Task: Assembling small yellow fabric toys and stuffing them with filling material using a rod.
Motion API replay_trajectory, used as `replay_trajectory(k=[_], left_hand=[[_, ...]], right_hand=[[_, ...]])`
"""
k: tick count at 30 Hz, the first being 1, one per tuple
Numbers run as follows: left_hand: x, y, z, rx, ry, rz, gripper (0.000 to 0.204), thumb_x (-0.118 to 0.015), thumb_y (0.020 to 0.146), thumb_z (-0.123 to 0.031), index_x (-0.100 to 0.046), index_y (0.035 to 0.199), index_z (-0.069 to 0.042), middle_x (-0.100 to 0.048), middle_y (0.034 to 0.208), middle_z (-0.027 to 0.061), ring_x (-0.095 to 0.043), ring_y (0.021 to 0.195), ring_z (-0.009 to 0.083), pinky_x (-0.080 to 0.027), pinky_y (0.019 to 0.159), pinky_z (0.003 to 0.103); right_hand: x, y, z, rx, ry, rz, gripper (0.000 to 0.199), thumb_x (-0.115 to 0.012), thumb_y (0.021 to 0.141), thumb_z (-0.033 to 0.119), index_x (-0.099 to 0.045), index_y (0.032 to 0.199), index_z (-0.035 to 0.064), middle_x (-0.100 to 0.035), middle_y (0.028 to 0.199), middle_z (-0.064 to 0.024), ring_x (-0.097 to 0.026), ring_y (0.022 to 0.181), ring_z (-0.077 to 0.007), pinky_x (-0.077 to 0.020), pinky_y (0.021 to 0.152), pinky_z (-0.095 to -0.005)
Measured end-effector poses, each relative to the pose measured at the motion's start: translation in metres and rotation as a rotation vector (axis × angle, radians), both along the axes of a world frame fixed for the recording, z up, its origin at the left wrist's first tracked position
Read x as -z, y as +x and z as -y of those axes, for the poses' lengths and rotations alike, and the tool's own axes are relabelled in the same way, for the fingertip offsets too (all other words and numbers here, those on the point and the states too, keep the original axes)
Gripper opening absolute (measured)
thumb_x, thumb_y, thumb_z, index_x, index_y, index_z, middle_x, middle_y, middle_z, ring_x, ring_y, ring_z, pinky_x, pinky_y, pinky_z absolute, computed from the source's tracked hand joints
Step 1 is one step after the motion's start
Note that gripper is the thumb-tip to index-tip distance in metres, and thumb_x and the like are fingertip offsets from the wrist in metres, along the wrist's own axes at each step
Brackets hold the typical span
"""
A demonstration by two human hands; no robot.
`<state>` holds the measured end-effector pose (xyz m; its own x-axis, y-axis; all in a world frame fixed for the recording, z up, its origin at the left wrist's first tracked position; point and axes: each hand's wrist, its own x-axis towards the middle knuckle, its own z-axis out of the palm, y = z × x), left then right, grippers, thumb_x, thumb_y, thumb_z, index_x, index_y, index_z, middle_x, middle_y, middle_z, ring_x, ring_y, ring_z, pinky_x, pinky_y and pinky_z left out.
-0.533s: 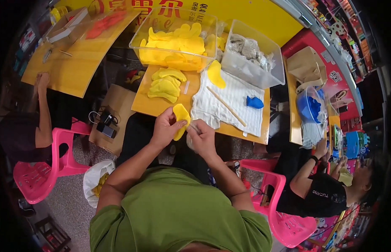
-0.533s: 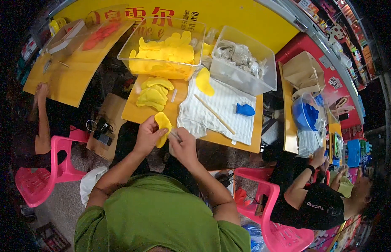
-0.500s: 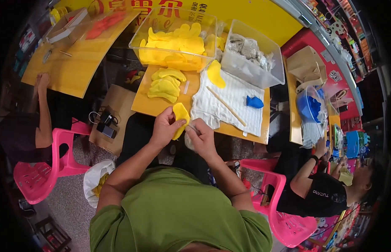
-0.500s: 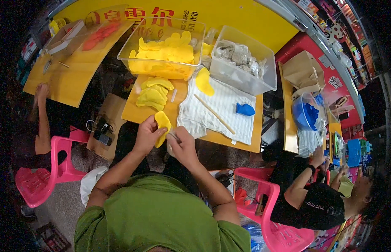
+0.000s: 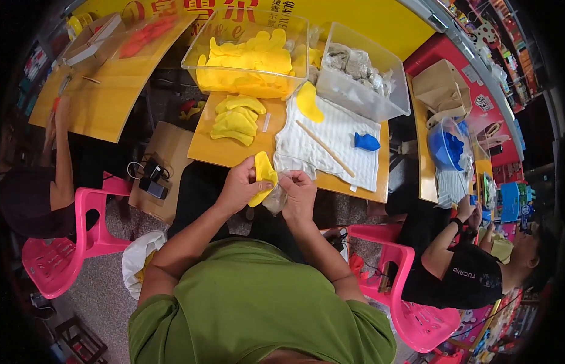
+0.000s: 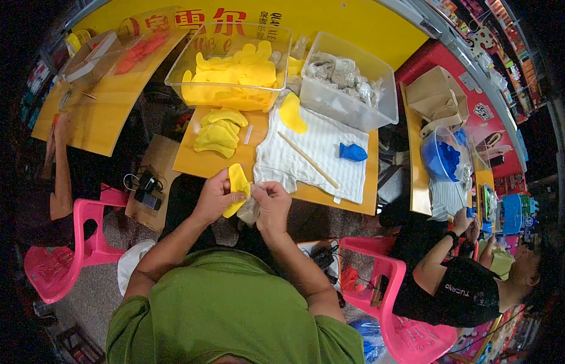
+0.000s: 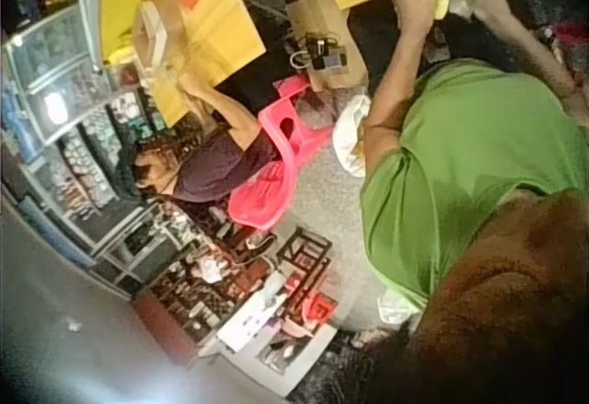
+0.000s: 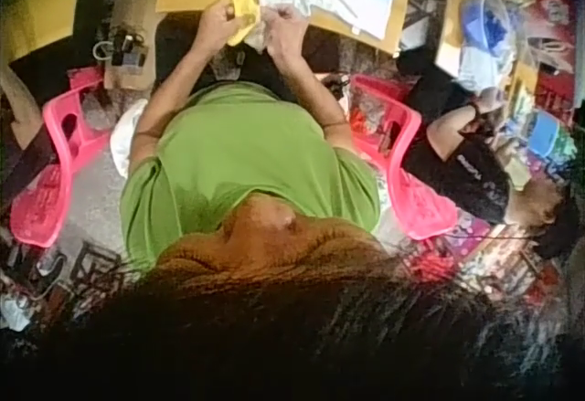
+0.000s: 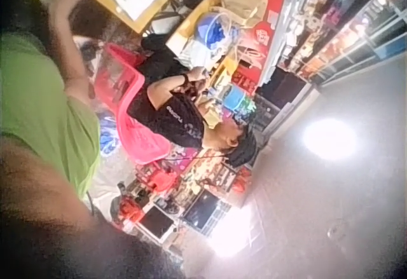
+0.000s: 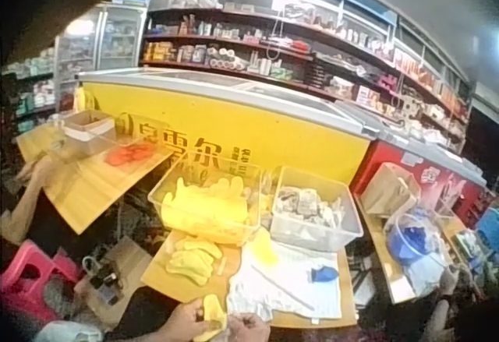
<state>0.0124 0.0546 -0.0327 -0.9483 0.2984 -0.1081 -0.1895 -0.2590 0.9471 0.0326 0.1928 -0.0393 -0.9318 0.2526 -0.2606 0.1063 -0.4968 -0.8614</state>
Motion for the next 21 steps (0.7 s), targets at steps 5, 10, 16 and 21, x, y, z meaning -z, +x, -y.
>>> replay_trajectory(k=[5,10,16,21], left_hand=[[0.01,-0.001,0.0,-0.117,0.083,0.031,0.04,-0.065,0.079,0.004,-0.049,0.115,-0.002,-0.062,0.091,0.0036,-0.06,0.08,0.0078,-0.048,0.068,0.021],[0.008,-0.003,-0.002,-0.188,0.24,0.122,0.039,-0.065,0.08,0.003,-0.049,0.115,-0.001,-0.061,0.09,0.0027,-0.059,0.077,0.0076,-0.049,0.068,0.022],[0.01,-0.007,0.01,-0.015,0.042,0.036,0.064,-0.068,0.077,0.002,-0.037,0.133,-0.003,-0.058,0.088,0.0026,-0.057,0.076,0.0079,-0.047,0.068,0.022],[0.003,-0.007,0.015,0.084,-0.013,-0.038,0.081,-0.071,0.074,0.002,-0.026,0.14,-0.007,-0.057,0.087,0.0025,-0.056,0.075,0.0076,-0.046,0.068,0.021]], right_hand=[[0.008,0.009,-0.001,-0.217,0.296,-0.224,0.028,-0.067,0.078,-0.001,-0.058,0.105,-0.0034,-0.058,0.088,-0.0053,-0.055,0.078,-0.0128,-0.0446,0.072,-0.0238],[0.014,0.018,0.001,-0.261,0.629,-0.446,0.035,-0.06,0.082,-0.003,-0.057,0.116,0.0027,-0.053,0.089,-0.0007,-0.054,0.083,-0.0083,-0.0426,0.075,-0.0194],[0.012,0.016,-0.007,-0.361,0.467,-0.253,0.026,-0.058,0.084,-0.001,-0.061,0.11,-0.0005,-0.061,0.093,-0.003,-0.056,0.087,-0.009,-0.0441,0.078,-0.0222],[0.007,0.008,-0.01,-0.446,0.649,-0.506,0.021,-0.056,0.084,-0.003,-0.061,0.104,-0.0033,-0.062,0.091,-0.0041,-0.056,0.083,-0.0097,-0.0443,0.074,-0.024]])
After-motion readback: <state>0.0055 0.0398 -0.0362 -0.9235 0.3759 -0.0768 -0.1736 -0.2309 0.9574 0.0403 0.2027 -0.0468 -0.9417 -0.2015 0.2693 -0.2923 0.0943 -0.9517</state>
